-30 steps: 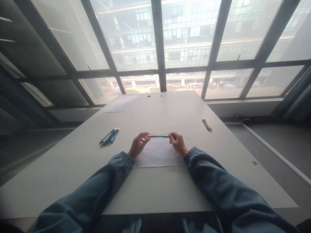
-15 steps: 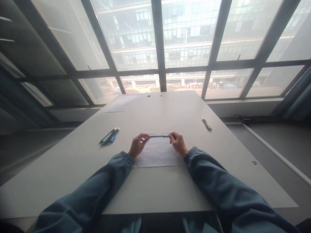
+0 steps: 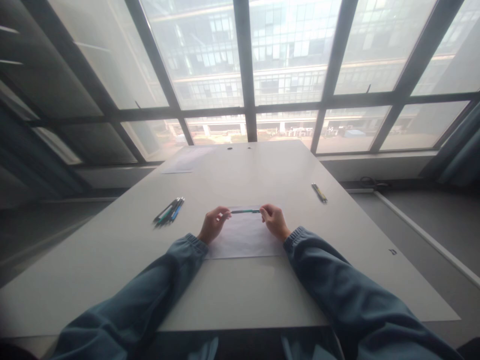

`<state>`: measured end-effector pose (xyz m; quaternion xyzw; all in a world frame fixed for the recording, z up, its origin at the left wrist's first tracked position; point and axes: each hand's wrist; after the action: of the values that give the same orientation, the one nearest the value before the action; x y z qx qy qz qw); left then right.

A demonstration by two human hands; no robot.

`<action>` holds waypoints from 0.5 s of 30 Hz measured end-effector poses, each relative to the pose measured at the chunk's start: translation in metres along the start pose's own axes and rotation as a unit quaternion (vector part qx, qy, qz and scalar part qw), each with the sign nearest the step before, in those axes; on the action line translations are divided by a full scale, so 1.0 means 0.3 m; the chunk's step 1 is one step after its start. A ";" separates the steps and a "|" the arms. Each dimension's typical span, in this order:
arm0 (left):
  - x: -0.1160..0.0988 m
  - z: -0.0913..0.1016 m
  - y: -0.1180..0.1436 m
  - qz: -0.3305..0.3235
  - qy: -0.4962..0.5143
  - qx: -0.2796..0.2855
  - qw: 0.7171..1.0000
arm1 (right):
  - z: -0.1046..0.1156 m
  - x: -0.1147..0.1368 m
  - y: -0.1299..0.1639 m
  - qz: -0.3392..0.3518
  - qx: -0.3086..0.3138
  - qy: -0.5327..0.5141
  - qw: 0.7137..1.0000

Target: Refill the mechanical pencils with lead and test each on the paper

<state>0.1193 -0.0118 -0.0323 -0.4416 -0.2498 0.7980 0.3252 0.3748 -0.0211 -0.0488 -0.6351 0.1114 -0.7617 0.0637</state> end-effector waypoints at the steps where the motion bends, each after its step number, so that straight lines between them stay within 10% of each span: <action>1: -0.002 0.001 0.000 0.000 0.002 0.002 1.000 | 0.000 0.000 0.000 0.000 0.000 0.000 1.000; 15: -0.005 0.004 -0.005 0.005 0.020 -0.009 1.000 | 0.001 0.010 0.005 0.001 0.000 0.001 1.000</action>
<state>0.1195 -0.0121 -0.0299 -0.4620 -0.2483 0.7882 0.3220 0.3744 -0.0233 -0.0462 -0.6342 0.1118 -0.7623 0.0647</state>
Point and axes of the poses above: each hand's wrist, its own y-axis away from the middle knuckle, its own z-axis out of the back of the hand, x = y × z, and after that the axes turned 11 degrees about -z, right-handed
